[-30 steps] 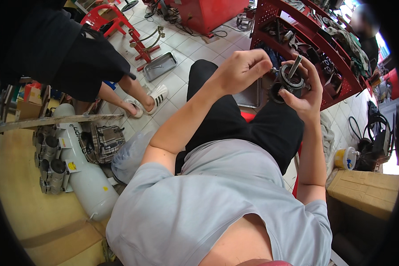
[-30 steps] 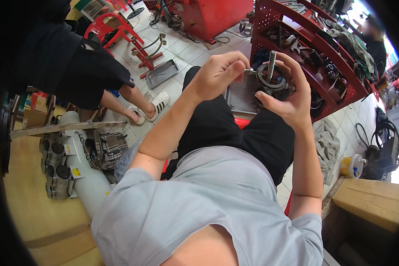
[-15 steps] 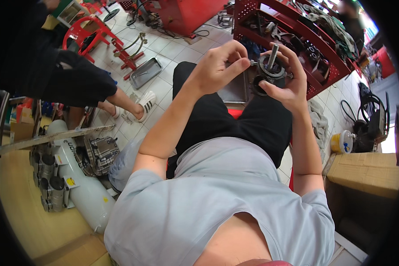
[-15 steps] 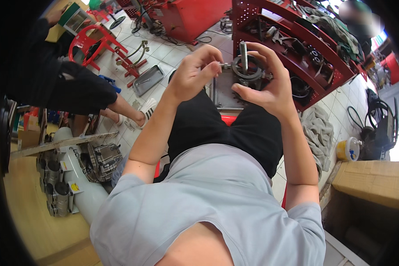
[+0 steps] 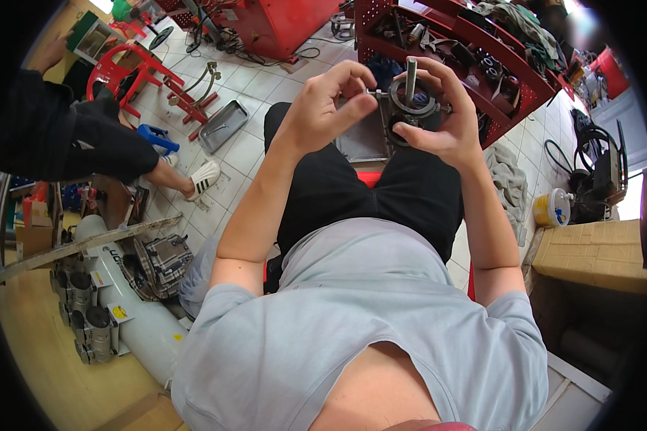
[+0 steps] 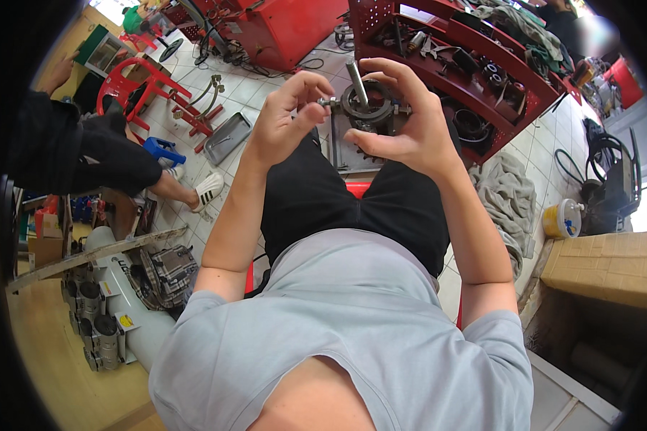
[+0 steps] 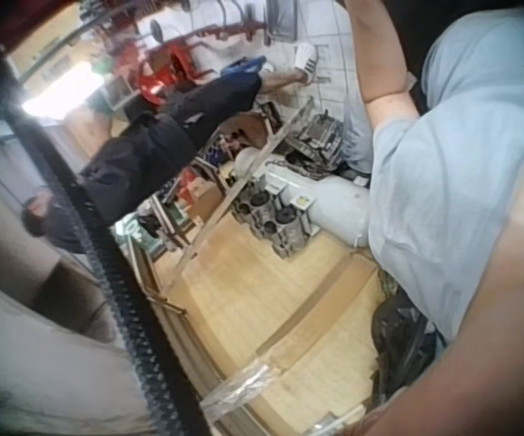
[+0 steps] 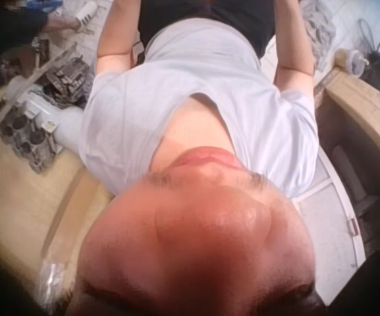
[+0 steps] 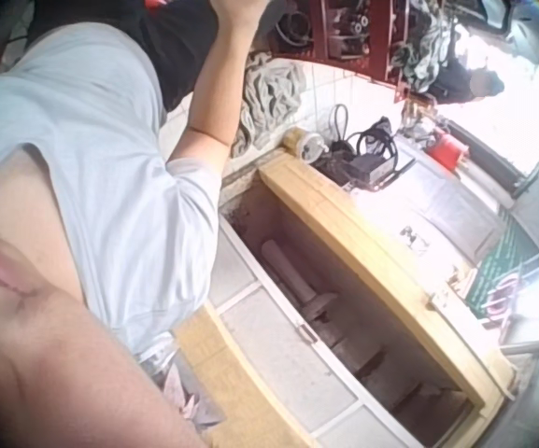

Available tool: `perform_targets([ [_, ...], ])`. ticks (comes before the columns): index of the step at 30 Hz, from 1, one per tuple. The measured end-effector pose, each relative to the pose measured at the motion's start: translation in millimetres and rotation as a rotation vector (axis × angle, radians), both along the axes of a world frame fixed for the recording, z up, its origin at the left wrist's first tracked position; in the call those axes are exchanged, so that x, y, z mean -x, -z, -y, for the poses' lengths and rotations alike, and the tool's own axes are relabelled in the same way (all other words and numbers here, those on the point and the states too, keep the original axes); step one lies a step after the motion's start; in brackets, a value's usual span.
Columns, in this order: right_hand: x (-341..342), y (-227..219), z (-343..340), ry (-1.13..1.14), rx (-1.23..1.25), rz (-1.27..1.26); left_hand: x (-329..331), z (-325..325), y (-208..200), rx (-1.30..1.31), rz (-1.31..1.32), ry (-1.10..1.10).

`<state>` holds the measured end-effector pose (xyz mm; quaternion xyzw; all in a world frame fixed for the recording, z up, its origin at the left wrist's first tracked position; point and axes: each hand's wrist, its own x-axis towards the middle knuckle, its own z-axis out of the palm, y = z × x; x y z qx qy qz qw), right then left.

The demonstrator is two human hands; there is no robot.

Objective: The person sits on a low stool in a workshop and assembles a cylindrical mechanical component, likely a stator or rotor. They insert a small metal pin into the component, rotate it to check alignment, and continue adjusting the assembly with both hands.

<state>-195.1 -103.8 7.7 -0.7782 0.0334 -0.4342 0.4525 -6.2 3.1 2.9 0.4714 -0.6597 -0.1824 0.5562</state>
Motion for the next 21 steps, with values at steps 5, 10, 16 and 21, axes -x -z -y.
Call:
perform_targets([
  [5, 4, -1, 1, -0.021, -0.056, -0.001, 8, -1, -9, -0.026, 0.137, -0.044],
  [10, 1, 1, 1, -0.024, -0.022, 0.005, -4, 6, 5, -0.016, 0.146, 0.025],
  [16, 2, 3, 3, -0.008, -0.032, -0.002, 3, 0, -1, 0.033, 0.056, -0.012],
  [21, 3, 5, 3, -0.012, -0.033, -0.007, -9, 8, 3, -0.090, 0.260, -0.030],
])
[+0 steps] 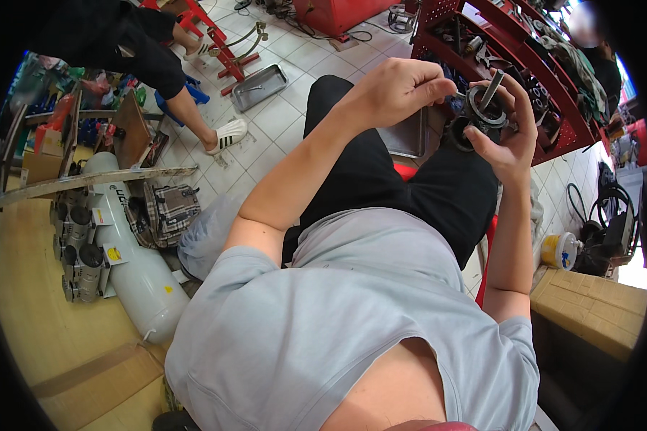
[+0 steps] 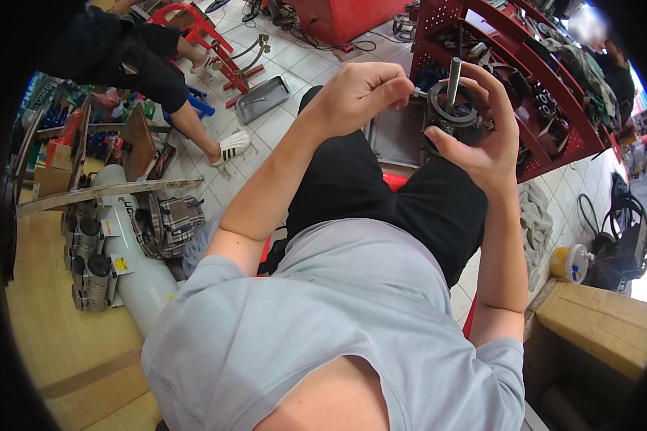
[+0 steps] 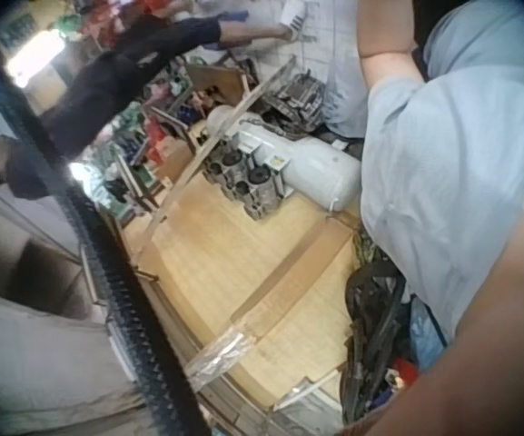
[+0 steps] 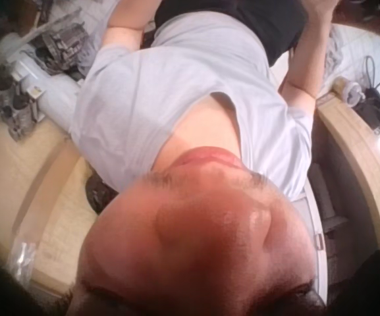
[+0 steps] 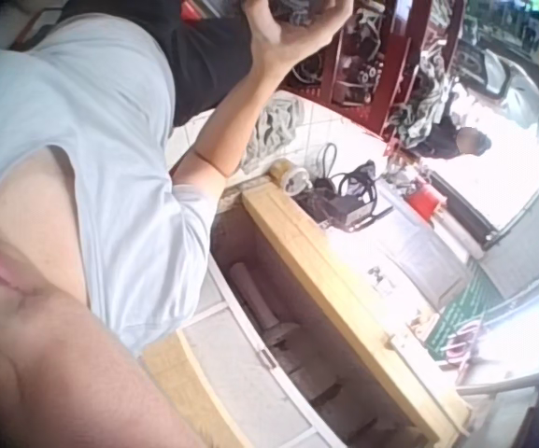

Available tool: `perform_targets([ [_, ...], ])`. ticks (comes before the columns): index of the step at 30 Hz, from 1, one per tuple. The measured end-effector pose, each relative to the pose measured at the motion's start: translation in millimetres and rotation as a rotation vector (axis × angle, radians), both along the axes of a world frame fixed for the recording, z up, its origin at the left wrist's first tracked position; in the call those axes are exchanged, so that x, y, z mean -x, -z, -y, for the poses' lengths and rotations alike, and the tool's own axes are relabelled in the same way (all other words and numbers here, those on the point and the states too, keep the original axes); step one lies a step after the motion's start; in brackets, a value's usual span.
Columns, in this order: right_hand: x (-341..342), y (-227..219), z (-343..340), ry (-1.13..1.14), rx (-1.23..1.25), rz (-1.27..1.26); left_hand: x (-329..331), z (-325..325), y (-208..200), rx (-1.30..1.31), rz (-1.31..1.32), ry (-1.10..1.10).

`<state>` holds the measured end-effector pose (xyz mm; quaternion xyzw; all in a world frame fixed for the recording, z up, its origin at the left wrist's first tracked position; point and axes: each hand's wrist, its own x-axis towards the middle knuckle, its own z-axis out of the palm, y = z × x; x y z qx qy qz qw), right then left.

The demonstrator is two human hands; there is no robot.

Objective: The person sits on a low stool in a workshop and assembles a cylindrical mechanical component, likely a stator or rotor. They insert a small metal pin into the component, rotate it to check alignment, and continue adjusting the assembly with both hands.

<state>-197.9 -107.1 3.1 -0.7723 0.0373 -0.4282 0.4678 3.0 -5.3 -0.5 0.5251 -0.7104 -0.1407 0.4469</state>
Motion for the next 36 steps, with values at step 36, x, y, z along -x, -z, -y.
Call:
perform_targets([
  [36, -2, -2, 1, 0.022, 0.054, 0.015, 3, -6, -3, -0.074, -0.373, 0.082],
])
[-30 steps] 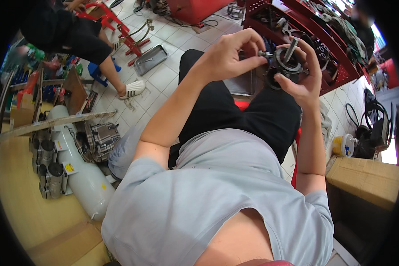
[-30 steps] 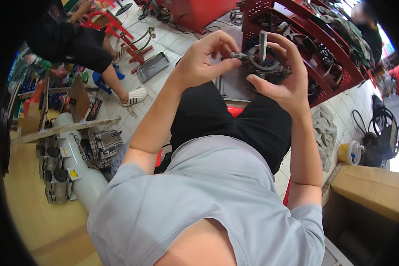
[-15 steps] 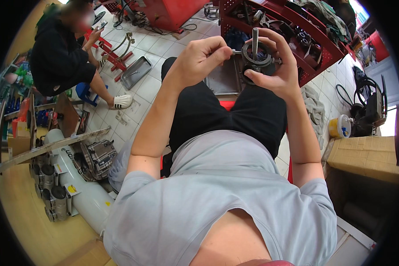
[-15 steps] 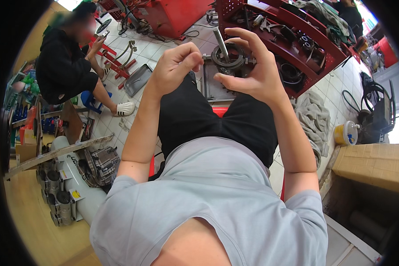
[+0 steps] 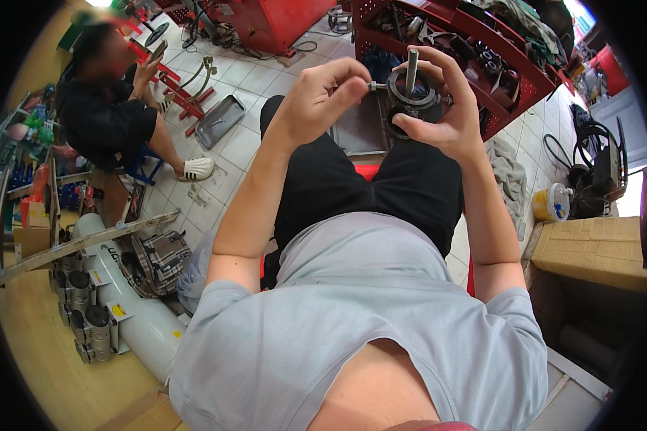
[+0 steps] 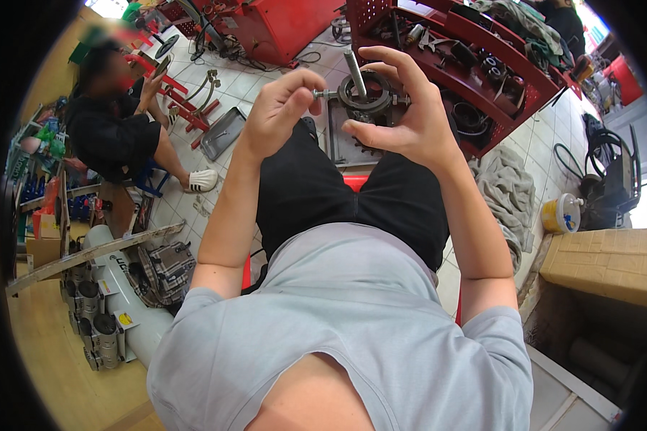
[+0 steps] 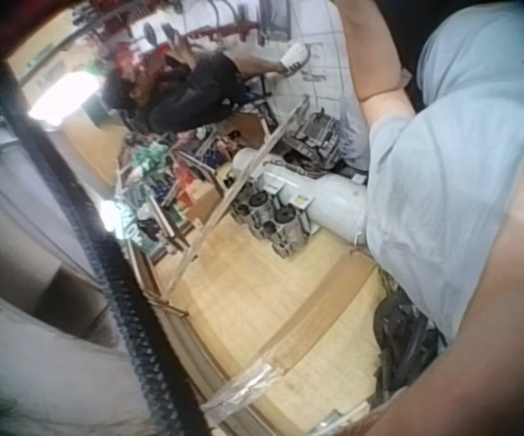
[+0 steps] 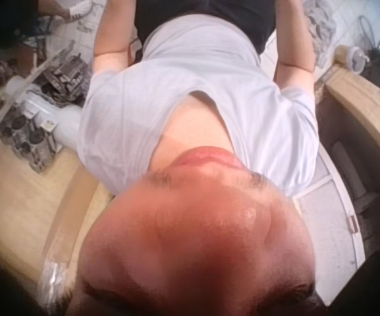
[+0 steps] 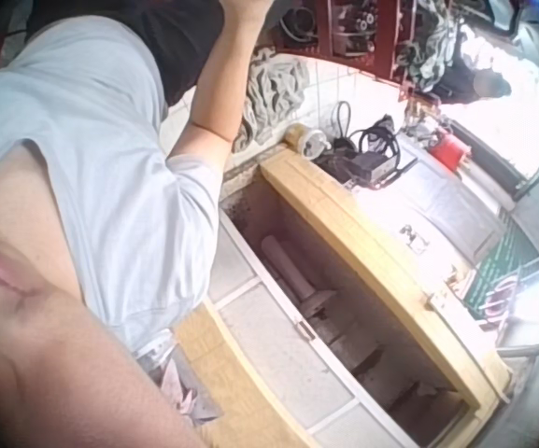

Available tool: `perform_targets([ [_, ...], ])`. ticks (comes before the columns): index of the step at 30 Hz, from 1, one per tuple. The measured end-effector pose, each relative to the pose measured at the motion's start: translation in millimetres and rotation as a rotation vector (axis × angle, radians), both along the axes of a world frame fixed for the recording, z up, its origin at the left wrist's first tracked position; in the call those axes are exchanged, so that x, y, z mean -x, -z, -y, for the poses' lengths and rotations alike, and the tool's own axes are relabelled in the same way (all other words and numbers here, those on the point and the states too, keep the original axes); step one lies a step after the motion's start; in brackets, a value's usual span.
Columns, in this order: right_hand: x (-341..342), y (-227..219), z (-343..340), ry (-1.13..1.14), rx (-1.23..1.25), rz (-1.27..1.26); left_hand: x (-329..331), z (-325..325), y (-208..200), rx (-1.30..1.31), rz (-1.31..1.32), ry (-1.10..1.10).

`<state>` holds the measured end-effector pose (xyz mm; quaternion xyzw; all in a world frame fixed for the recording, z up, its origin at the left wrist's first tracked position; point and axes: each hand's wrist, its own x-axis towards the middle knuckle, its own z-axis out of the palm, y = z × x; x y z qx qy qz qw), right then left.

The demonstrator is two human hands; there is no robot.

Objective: The person sits on a low stool in a workshop and assembles a cylindrical mechanical component, likely a stator or rotor. They insert a small metal pin into the component, rotate it to check alignment, and continue adjusting the assembly with both hands.

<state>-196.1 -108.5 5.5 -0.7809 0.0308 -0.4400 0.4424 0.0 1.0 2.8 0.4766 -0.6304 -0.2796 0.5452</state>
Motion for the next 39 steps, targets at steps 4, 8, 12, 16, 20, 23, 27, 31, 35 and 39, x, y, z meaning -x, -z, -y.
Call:
perform_targets([
  [4, 0, 1, 1, -0.008, -0.025, -0.001, 9, -4, -10, 0.139, 0.229, -0.114],
  [8, 0, 0, 2, 0.013, 0.019, -0.011, 0, 0, -1, 0.003, 0.157, -0.027],
  [12, 0, 0, 0, 0.010, 0.008, -0.010, -4, 2, 4, -0.029, 0.093, 0.000],
  [16, 0, 1, 2, 0.020, -0.006, -0.010, 6, -3, -7, 0.148, 0.230, -0.116],
  [20, 0, 1, 2, 0.021, 0.008, -0.017, 1, 1, 1, 0.062, 0.196, -0.080],
  [23, -1, -1, -1, 0.021, 0.001, -0.025, -2, 1, 3, -0.009, 0.120, -0.019],
  [27, -1, 1, 0, 0.020, -0.016, -0.006, 1, 1, 1, 0.056, 0.102, -0.067],
  [31, 2, 3, 4, 0.015, -0.020, -0.014, 9, -2, -7, 0.165, 0.254, -0.124],
  [35, 2, 0, 1, 0.024, 0.023, -0.031, 3, 3, 5, 0.084, 0.162, -0.055],
  [39, -1, 1, 1, 0.028, 0.081, -0.024, 1, 6, 10, 0.014, 0.134, -0.037],
])
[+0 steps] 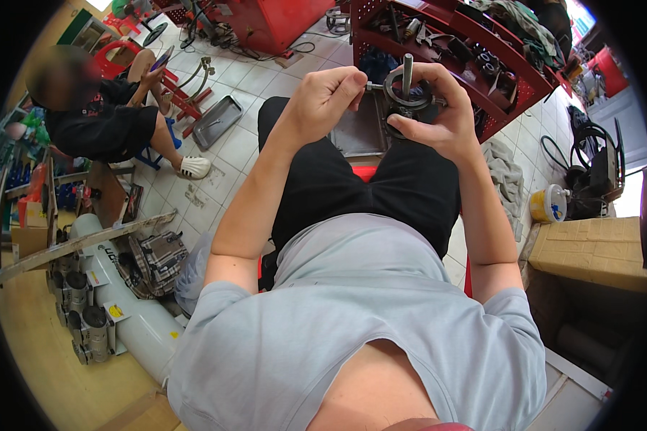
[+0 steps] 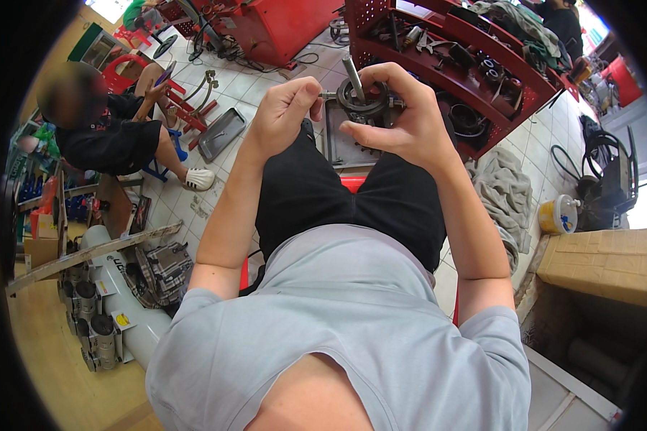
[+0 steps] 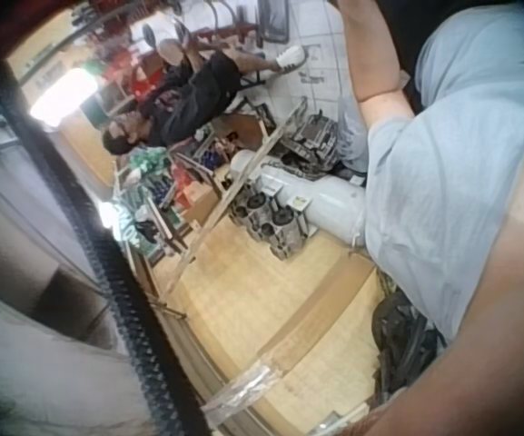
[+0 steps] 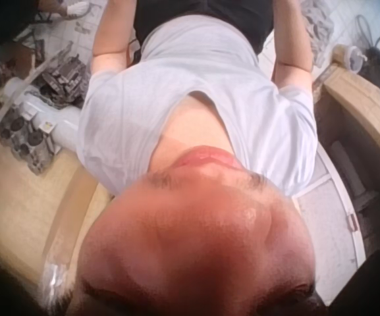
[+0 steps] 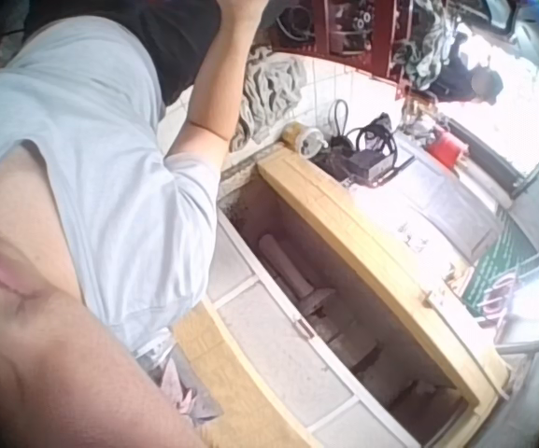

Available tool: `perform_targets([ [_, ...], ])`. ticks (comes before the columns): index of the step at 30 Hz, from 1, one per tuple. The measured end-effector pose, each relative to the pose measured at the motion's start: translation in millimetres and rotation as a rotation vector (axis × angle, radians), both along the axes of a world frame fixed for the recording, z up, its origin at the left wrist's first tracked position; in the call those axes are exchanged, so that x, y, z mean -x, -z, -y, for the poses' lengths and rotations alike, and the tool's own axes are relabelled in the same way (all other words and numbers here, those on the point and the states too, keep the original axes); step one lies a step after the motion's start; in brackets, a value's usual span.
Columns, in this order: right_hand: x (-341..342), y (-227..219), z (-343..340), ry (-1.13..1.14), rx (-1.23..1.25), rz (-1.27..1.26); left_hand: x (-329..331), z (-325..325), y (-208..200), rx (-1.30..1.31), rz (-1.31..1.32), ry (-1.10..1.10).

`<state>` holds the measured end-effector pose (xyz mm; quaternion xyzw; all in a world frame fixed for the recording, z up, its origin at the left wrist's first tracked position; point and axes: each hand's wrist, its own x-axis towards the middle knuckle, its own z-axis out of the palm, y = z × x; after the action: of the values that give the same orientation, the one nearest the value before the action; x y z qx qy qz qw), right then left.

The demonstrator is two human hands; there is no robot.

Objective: The person sits on a low stool in a workshop and assembles a cylindrical mechanical component, likely a stator or rotor. They insert a small metal pin into the component, rotate it to check alignment, and continue adjusting the assembly with both hands.

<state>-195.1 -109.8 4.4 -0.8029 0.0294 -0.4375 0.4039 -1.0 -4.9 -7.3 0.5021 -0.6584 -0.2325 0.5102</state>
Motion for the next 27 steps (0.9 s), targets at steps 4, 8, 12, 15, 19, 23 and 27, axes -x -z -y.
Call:
perform_targets([
  [4, 0, 1, 1, 0.013, 0.007, -0.004, -1, 1, 4, -0.093, -0.023, -0.047],
  [8, 3, 2, 6, 0.022, 0.023, -0.023, 10, 4, 8, 0.019, -0.174, -0.022],
  [12, 4, -3, 4, 0.017, -0.044, -0.112, 25, 6, 11, 0.182, -0.285, 0.020],
  [15, 0, -1, -1, 0.048, -0.146, -0.074, 36, 9, 18, 0.295, -0.127, -0.042],
  [19, 0, 2, -1, 0.039, -0.195, -0.122, 35, 13, 26, 0.279, -0.012, -0.101],
  [23, 2, 3, 6, 0.074, -0.144, -0.121, 36, 17, 25, 0.351, -0.153, -0.165],
  [27, 3, 2, 4, 0.005, -0.173, -0.105, 29, 15, 28, 0.245, -0.168, -0.180],
])
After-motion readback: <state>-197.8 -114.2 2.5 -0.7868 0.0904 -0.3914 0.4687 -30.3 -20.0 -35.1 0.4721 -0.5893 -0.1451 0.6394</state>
